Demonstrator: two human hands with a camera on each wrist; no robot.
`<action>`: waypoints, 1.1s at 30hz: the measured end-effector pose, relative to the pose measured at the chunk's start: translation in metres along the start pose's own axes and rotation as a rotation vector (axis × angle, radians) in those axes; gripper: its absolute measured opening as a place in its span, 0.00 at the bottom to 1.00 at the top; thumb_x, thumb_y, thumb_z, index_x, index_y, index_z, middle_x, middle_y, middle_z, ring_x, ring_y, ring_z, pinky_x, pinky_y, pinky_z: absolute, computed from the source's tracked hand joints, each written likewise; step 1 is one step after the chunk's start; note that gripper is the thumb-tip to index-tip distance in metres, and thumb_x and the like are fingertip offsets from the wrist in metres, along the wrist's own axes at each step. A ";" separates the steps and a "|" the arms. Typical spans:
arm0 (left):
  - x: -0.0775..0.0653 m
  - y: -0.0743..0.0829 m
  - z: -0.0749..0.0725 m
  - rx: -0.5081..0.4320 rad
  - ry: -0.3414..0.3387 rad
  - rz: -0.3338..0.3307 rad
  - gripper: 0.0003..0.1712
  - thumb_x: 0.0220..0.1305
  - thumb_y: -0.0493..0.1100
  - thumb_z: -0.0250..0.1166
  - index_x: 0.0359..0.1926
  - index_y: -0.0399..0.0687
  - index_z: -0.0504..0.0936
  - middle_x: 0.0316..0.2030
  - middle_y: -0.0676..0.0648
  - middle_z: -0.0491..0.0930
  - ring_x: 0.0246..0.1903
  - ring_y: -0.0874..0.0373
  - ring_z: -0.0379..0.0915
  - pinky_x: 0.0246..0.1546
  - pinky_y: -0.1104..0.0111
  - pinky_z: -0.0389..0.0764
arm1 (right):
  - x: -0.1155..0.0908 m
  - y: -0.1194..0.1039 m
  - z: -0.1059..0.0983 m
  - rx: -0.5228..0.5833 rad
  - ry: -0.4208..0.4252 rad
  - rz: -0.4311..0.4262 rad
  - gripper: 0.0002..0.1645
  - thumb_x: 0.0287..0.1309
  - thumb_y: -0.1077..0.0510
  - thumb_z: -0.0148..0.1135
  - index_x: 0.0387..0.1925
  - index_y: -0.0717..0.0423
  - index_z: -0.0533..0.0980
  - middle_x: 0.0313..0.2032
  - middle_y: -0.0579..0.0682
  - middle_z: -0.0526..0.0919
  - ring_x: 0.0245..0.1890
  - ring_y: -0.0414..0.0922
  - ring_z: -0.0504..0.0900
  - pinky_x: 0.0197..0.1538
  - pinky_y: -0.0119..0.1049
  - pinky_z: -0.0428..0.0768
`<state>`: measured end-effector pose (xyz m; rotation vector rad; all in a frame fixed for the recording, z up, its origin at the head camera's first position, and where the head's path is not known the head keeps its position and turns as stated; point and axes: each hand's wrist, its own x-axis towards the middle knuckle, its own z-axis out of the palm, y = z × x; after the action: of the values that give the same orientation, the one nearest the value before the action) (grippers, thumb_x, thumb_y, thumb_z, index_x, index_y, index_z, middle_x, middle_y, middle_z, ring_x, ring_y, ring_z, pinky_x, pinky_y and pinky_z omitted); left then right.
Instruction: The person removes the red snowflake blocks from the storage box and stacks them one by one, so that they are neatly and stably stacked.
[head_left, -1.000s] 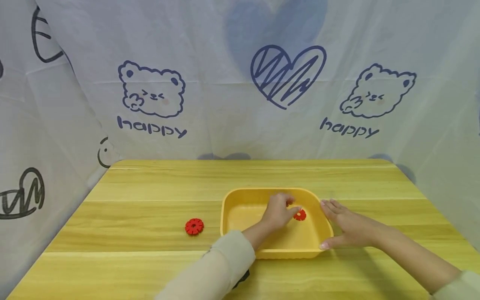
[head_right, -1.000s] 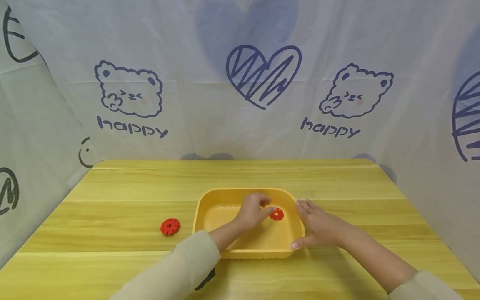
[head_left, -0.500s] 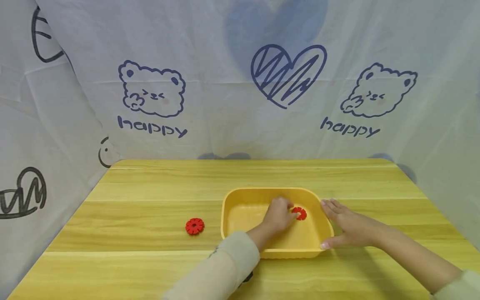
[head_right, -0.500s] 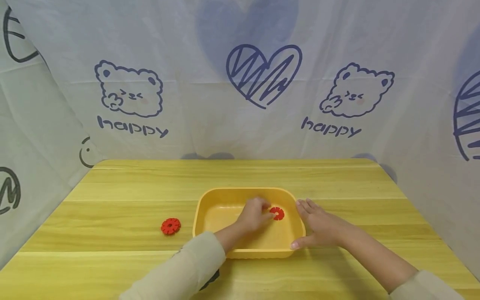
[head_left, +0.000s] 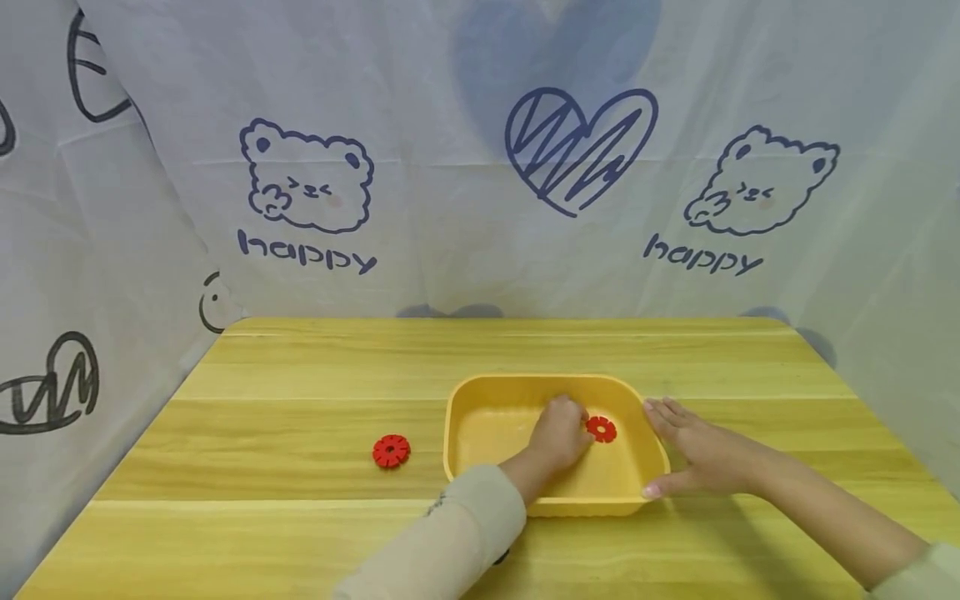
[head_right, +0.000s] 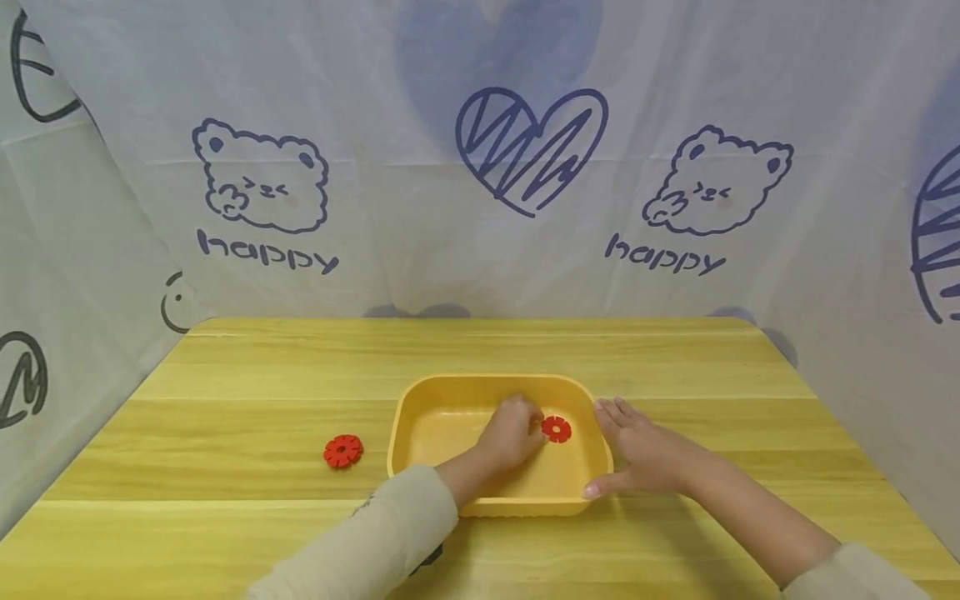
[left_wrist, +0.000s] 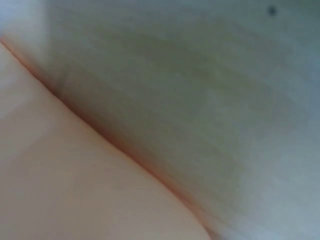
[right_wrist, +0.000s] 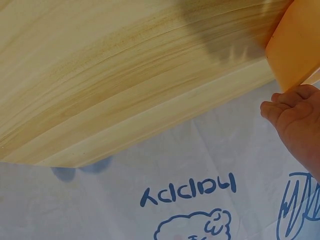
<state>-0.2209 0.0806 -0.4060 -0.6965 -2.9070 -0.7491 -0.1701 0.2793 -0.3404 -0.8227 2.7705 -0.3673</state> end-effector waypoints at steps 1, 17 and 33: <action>0.000 0.000 0.000 0.008 -0.005 -0.002 0.10 0.53 0.38 0.67 0.37 0.38 0.85 0.35 0.46 0.81 0.40 0.54 0.74 0.45 0.74 0.76 | 0.000 0.000 0.000 0.006 -0.004 0.005 0.64 0.46 0.34 0.64 0.65 0.77 0.50 0.66 0.75 0.50 0.65 0.73 0.48 0.64 0.65 0.54; 0.003 0.002 0.002 0.116 -0.023 0.058 0.04 0.56 0.40 0.66 0.30 0.45 0.85 0.27 0.51 0.76 0.31 0.60 0.68 0.34 0.78 0.71 | 0.000 0.000 0.001 0.035 -0.008 0.018 0.65 0.45 0.33 0.64 0.65 0.77 0.49 0.67 0.74 0.49 0.65 0.73 0.47 0.63 0.66 0.53; 0.001 0.001 0.000 0.089 -0.056 0.051 0.13 0.56 0.39 0.65 0.17 0.43 0.76 0.22 0.51 0.69 0.26 0.61 0.62 0.28 0.77 0.67 | 0.000 0.001 0.005 0.023 0.003 0.004 0.63 0.46 0.34 0.64 0.65 0.77 0.49 0.66 0.74 0.50 0.65 0.73 0.48 0.63 0.66 0.54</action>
<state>-0.2213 0.0814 -0.4051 -0.7914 -2.9383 -0.6001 -0.1691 0.2794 -0.3449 -0.8120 2.7651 -0.3997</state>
